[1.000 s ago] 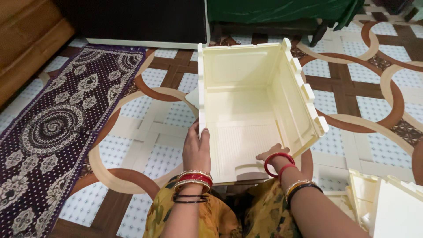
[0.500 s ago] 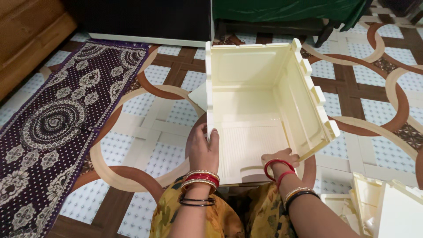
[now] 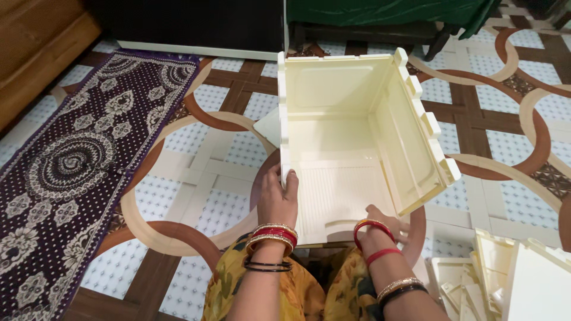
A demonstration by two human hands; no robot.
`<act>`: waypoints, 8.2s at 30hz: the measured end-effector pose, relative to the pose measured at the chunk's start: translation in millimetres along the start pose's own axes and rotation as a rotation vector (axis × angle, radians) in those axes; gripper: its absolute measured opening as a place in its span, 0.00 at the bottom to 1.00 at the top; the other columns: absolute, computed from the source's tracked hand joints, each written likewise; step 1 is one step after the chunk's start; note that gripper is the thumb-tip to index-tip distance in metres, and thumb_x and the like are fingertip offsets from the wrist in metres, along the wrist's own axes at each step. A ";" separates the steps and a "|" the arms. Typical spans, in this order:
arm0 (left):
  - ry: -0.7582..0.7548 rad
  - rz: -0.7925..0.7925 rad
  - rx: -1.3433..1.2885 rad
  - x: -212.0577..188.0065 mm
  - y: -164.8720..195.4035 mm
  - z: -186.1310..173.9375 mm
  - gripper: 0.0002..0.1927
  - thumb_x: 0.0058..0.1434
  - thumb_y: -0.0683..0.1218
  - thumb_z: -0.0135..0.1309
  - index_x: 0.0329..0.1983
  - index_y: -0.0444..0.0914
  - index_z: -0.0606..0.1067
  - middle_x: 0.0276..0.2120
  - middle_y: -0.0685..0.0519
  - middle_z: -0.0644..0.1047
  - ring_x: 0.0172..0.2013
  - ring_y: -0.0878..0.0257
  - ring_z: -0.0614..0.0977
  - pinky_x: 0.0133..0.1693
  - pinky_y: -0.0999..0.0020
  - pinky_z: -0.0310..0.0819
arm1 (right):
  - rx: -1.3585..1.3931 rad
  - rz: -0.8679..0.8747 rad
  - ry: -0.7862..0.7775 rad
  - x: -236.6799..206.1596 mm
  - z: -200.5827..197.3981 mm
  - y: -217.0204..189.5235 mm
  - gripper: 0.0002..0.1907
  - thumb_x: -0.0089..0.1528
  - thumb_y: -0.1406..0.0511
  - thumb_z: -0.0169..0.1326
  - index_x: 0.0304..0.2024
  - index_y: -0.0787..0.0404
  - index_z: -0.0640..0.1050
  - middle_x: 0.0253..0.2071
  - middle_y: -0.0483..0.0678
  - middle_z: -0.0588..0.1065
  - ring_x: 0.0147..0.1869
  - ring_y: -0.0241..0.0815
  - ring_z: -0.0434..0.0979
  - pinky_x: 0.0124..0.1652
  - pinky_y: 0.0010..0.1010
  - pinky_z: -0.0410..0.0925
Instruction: The person sits on the floor and repeatedly assembles and disassembles a white plastic container by snapping its side panels and lid together and apart. The person handles the container parts by hand, aligning and pressing the edges to lock or release them.
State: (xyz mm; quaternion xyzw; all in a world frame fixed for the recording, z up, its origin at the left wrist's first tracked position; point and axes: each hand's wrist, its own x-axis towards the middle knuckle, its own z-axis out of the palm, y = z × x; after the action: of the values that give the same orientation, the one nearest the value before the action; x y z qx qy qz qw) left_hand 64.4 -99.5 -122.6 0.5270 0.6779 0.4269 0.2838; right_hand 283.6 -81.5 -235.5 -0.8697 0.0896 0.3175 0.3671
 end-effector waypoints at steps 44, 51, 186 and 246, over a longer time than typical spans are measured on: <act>-0.071 0.075 -0.190 17.1 -40.5 23.1 0.27 0.70 0.60 0.40 0.64 0.40 0.70 0.52 0.42 0.79 0.52 0.47 0.81 0.54 0.58 0.72 | 0.396 -0.685 -0.769 -102.3 -39.0 -23.3 0.16 0.55 0.70 0.61 0.44 0.71 0.75 0.44 0.53 0.79 0.45 0.47 0.84 0.40 0.38 0.79; 0.013 -0.079 -0.226 27.3 -46.4 25.3 0.28 0.67 0.60 0.44 0.63 0.40 0.71 0.52 0.42 0.80 0.53 0.49 0.81 0.55 0.60 0.71 | 0.599 -0.826 -0.665 -84.5 -89.9 -65.1 0.16 0.60 0.67 0.60 0.47 0.69 0.76 0.45 0.51 0.79 0.47 0.46 0.83 0.43 0.40 0.79; -0.216 -0.030 0.595 115.9 12.5 -7.2 0.26 0.66 0.52 0.50 0.63 0.34 0.66 0.44 0.33 0.81 0.50 0.37 0.81 0.53 0.47 0.76 | -0.809 -1.235 -0.228 10.4 -57.6 -160.8 0.43 0.60 0.72 0.47 0.74 0.38 0.52 0.48 0.65 0.77 0.53 0.64 0.79 0.55 0.53 0.70; -0.369 0.934 1.109 116.0 18.9 -7.1 0.27 0.45 0.68 0.64 0.33 0.42 0.79 0.35 0.55 0.79 0.44 0.57 0.78 0.41 0.59 0.76 | -1.269 -1.610 -0.413 -102.8 -52.2 -91.2 0.24 0.58 0.66 0.58 0.57 0.40 0.78 0.46 0.49 0.80 0.50 0.51 0.81 0.48 0.43 0.74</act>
State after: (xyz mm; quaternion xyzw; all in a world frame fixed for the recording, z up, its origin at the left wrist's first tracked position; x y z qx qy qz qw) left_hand 34.5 11.0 -95.1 0.8889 0.4406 0.0031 -0.1255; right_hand 264.0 -60.5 -91.3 -0.6342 -0.7639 0.1104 -0.0458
